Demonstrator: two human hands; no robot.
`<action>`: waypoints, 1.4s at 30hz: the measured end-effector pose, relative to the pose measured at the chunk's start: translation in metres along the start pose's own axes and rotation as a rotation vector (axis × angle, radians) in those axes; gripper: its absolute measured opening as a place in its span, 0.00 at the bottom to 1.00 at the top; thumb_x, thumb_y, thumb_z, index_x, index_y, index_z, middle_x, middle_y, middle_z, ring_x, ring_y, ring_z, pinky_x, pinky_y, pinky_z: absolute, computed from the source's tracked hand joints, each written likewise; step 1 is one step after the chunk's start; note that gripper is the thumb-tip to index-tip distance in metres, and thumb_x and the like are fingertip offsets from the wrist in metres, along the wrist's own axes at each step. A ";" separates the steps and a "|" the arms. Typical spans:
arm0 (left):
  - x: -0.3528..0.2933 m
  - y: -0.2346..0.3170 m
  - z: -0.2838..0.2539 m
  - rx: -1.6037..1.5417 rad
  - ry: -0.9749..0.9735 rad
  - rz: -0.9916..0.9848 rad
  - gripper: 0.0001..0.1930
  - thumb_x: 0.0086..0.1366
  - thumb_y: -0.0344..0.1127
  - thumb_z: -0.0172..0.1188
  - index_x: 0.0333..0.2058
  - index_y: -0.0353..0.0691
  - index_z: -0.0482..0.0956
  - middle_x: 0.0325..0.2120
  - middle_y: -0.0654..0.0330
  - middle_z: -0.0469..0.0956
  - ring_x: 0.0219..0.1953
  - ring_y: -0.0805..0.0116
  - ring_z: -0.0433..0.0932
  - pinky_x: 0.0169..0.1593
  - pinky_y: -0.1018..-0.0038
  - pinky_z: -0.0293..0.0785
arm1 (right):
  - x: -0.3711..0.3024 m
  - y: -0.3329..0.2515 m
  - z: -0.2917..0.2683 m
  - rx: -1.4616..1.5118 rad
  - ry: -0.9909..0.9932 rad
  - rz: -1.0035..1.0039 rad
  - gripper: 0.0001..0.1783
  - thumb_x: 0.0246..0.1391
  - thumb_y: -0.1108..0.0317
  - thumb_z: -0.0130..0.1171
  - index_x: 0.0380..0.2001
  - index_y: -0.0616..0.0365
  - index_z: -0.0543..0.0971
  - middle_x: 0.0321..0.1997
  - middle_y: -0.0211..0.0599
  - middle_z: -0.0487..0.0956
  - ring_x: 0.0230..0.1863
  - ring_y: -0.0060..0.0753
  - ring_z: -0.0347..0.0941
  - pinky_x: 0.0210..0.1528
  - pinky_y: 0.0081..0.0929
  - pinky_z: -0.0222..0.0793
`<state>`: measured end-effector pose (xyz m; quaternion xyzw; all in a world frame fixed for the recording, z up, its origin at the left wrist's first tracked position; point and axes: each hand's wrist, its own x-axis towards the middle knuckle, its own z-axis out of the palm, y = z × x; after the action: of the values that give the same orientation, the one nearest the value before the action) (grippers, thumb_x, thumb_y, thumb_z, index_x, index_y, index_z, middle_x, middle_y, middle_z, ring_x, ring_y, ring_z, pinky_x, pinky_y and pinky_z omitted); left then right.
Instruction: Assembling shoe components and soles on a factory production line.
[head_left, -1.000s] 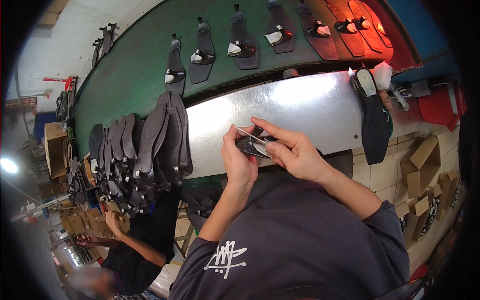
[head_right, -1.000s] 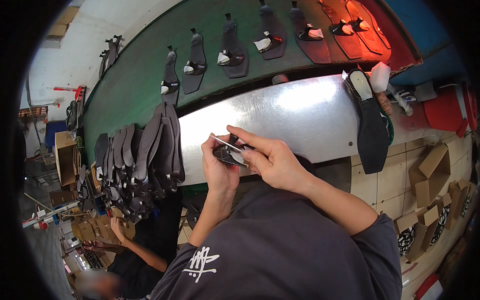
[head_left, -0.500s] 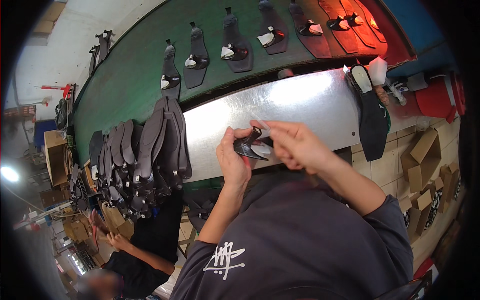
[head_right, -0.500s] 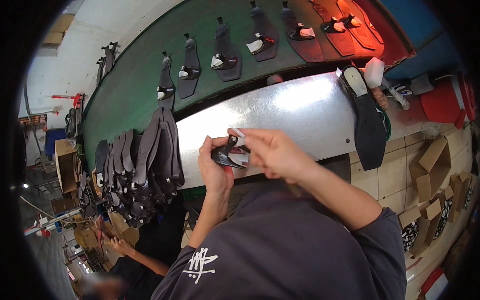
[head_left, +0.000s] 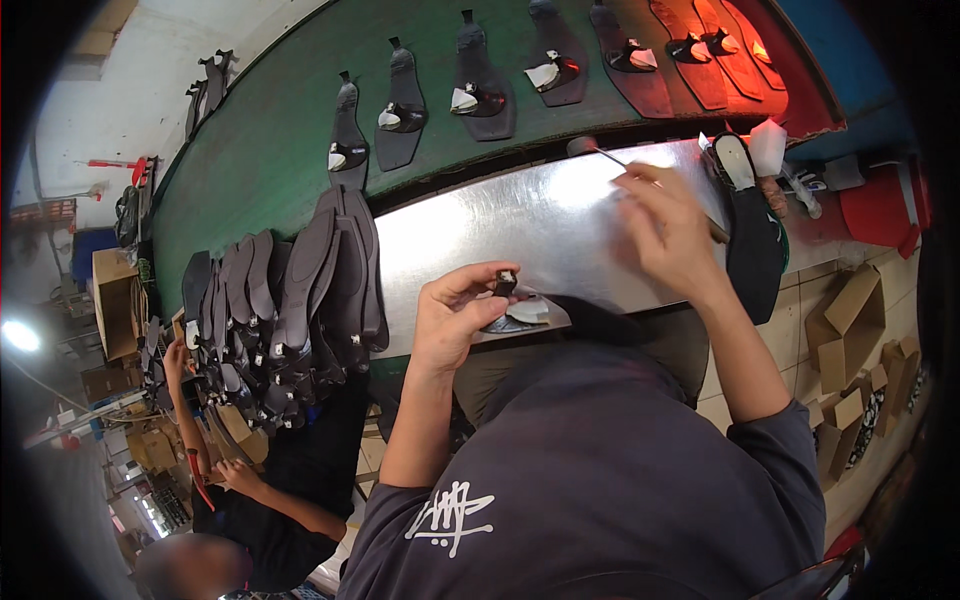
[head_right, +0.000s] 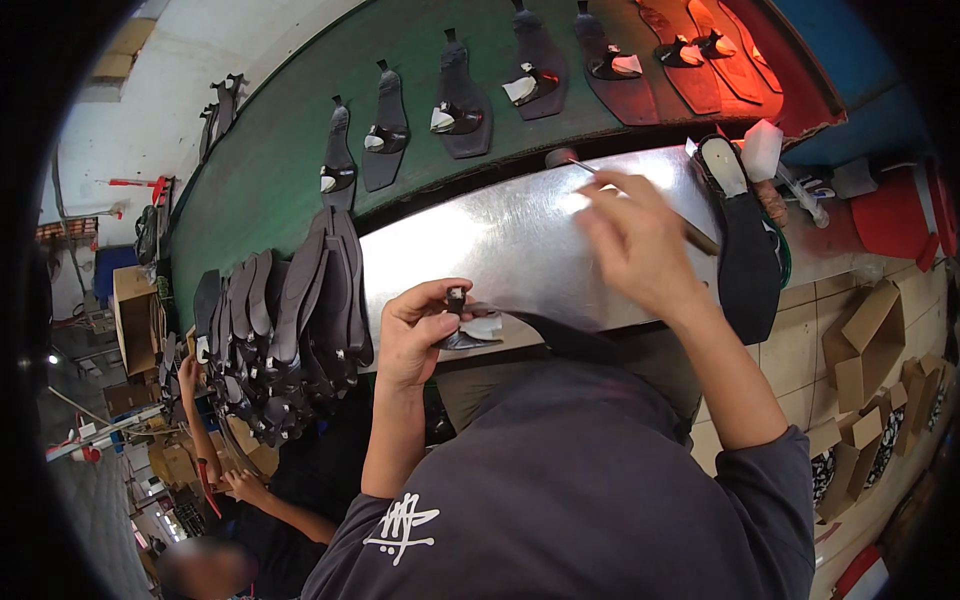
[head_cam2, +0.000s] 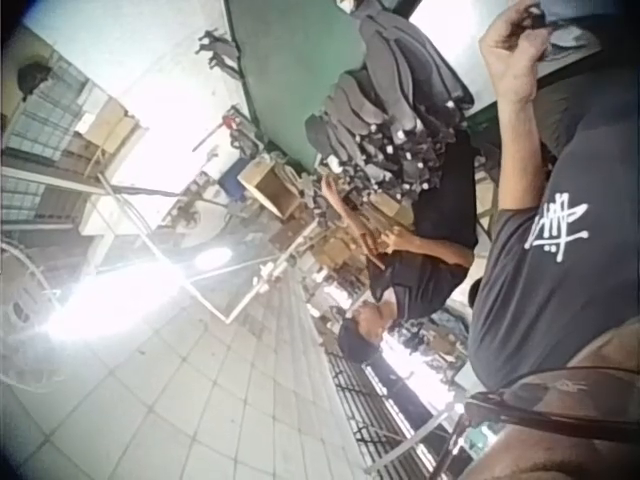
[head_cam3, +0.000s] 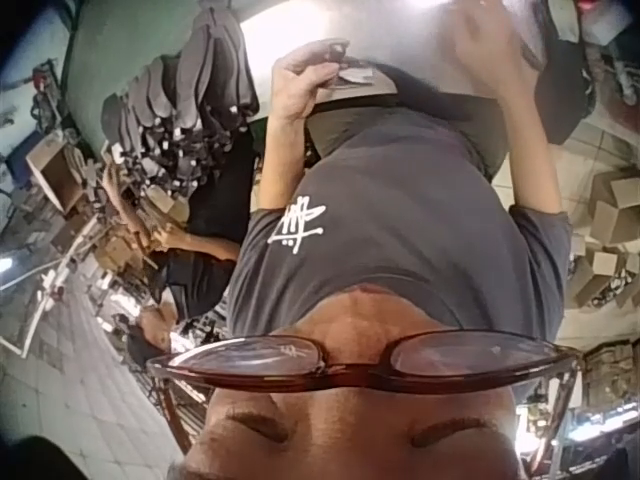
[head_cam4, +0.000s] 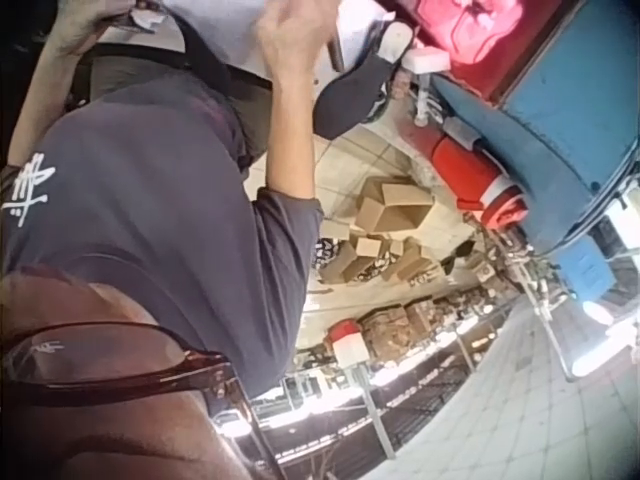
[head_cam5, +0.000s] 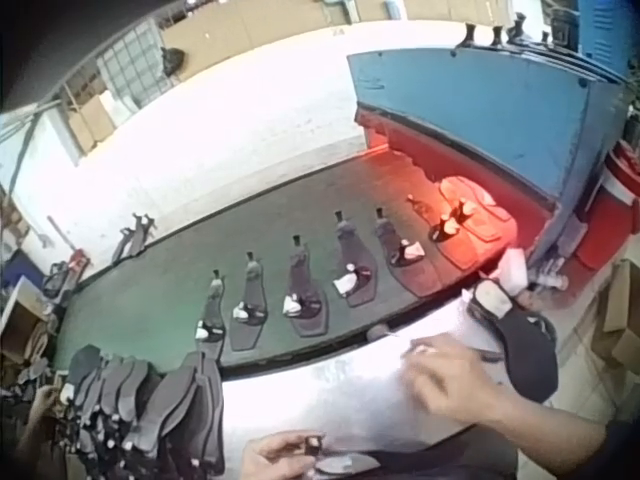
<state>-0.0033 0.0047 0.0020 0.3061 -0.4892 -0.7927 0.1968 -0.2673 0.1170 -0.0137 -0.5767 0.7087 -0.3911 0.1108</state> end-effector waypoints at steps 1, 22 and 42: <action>-0.002 0.001 -0.001 0.003 -0.004 -0.004 0.17 0.54 0.22 0.60 0.45 0.28 0.78 0.37 0.58 0.78 0.40 0.72 0.76 0.49 0.73 0.74 | -0.002 -0.011 0.004 0.466 -0.175 0.071 0.14 0.53 0.66 0.59 0.43 0.57 0.77 0.47 0.39 0.75 0.48 0.37 0.71 0.50 0.35 0.65; -0.006 -0.012 -0.017 0.026 -0.078 0.431 0.19 0.45 0.14 0.66 0.40 0.32 0.80 0.45 0.45 0.75 0.48 0.59 0.75 0.48 0.68 0.75 | -0.023 -0.098 0.006 0.370 -0.181 -0.014 0.28 0.38 0.70 0.71 0.45 0.60 0.74 0.39 0.42 0.78 0.36 0.44 0.76 0.39 0.33 0.69; -0.009 -0.012 -0.013 0.003 -0.147 0.342 0.16 0.44 0.13 0.61 0.35 0.30 0.84 0.47 0.35 0.75 0.49 0.52 0.79 0.52 0.66 0.75 | -0.030 -0.098 0.008 0.226 -0.083 -0.177 0.23 0.39 0.73 0.68 0.44 0.61 0.80 0.32 0.38 0.78 0.29 0.39 0.74 0.33 0.31 0.69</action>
<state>0.0116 0.0070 -0.0108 0.1600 -0.5485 -0.7671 0.2917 -0.1818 0.1378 0.0394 -0.6364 0.6013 -0.4524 0.1695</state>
